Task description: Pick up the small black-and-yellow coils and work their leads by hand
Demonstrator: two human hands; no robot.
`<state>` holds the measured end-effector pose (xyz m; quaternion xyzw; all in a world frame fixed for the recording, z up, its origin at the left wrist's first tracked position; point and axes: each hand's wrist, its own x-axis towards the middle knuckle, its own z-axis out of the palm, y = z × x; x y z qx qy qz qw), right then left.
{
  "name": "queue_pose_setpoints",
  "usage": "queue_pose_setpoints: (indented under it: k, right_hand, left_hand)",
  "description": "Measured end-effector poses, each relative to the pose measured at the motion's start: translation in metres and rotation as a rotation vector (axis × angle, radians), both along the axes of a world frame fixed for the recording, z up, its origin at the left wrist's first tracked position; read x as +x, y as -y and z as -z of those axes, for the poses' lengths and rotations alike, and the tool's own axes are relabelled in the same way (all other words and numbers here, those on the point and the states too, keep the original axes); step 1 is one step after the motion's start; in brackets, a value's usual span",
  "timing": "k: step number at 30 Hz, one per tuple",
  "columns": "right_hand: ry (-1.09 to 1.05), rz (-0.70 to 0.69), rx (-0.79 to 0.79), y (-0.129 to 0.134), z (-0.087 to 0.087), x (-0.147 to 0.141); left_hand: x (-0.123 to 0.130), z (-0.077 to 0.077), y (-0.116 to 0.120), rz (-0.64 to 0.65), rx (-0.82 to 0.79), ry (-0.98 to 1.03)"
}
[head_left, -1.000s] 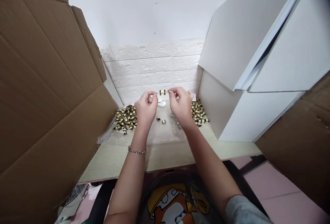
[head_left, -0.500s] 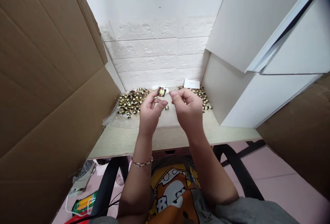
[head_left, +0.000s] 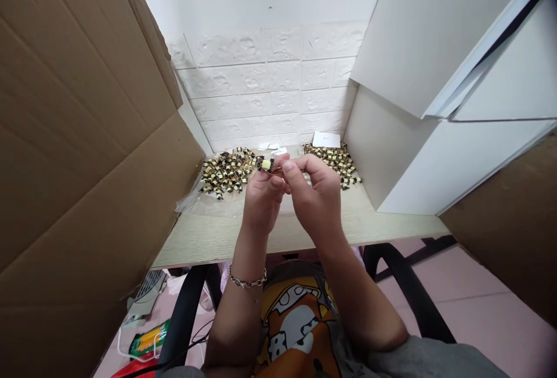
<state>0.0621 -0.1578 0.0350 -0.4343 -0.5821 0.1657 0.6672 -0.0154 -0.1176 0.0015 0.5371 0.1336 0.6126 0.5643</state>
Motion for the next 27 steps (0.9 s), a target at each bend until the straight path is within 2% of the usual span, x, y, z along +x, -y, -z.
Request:
queue_pose_setpoints:
  k: [7, 9, 14, 27]
  right_hand:
    - [0.008, -0.043, -0.005, 0.005, -0.002, -0.008]
    - [0.004, -0.047, -0.012, 0.007, -0.003, -0.009]
    - [0.008, -0.062, -0.016, 0.008, -0.003, -0.008]
    - [-0.030, -0.154, -0.034, 0.001, 0.005, 0.004]
  left_hand:
    - [0.000, 0.000, 0.005, 0.083, -0.147, 0.274]
    - [0.000, 0.002, 0.007, 0.071, -0.155, 0.318]
    - [0.003, 0.005, 0.010, -0.027, -0.180, 0.284]
    - [0.006, 0.000, 0.013, -0.010, -0.207, 0.266]
